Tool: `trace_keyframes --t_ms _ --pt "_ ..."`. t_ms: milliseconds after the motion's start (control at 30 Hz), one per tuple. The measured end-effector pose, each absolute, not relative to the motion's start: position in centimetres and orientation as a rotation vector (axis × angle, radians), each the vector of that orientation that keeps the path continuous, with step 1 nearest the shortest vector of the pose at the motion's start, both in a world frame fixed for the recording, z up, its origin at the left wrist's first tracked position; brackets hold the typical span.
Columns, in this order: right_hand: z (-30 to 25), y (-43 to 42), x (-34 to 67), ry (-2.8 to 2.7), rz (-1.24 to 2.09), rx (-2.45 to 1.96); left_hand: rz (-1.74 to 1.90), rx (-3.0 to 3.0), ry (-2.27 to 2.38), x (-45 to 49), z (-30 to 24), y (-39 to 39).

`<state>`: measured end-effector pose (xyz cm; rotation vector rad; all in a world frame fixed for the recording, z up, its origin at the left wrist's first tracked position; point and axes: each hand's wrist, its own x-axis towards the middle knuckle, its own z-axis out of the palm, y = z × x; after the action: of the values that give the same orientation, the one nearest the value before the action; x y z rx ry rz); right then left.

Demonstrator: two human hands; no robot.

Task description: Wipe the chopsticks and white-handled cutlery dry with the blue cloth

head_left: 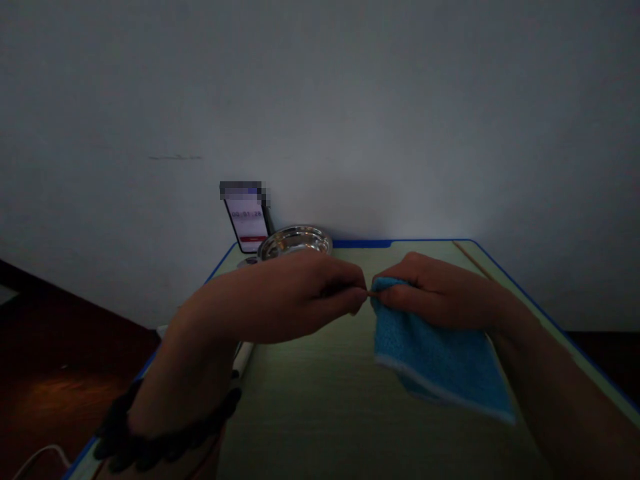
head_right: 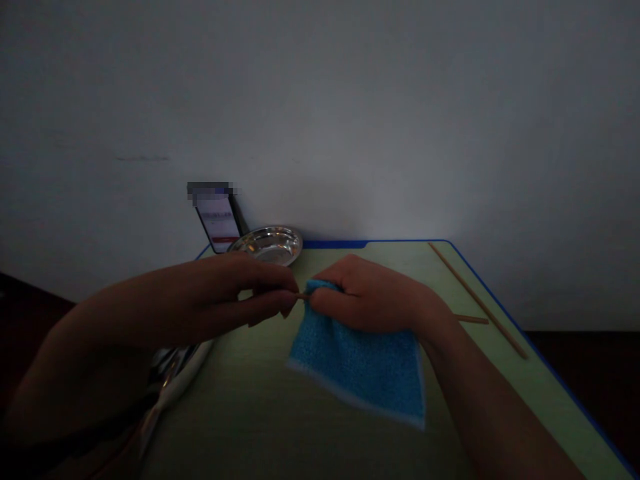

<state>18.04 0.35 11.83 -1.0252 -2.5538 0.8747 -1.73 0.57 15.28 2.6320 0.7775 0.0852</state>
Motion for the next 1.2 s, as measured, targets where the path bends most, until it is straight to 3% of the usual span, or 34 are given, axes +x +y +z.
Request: trace_keyframes --t_ms 300,600,967,1200 --pt "12.0 0.3 17.9 -2.53 0.874 -1.076 0.122 2.424 0.804 -1.8 15.0 0.9" --pt "11.1 0.6 19.6 -2.326 1.176 -1.182 0.193 2.181 0.914 -3.8 14.5 1.7" --pt "11.9 0.2 17.7 -2.647 1.0 -0.99 -0.009 2.279 0.759 -1.8 14.4 1.5" --pt "12.1 0.1 18.3 -2.544 0.938 -1.118 0.103 2.117 0.777 -3.4 14.6 1.7"
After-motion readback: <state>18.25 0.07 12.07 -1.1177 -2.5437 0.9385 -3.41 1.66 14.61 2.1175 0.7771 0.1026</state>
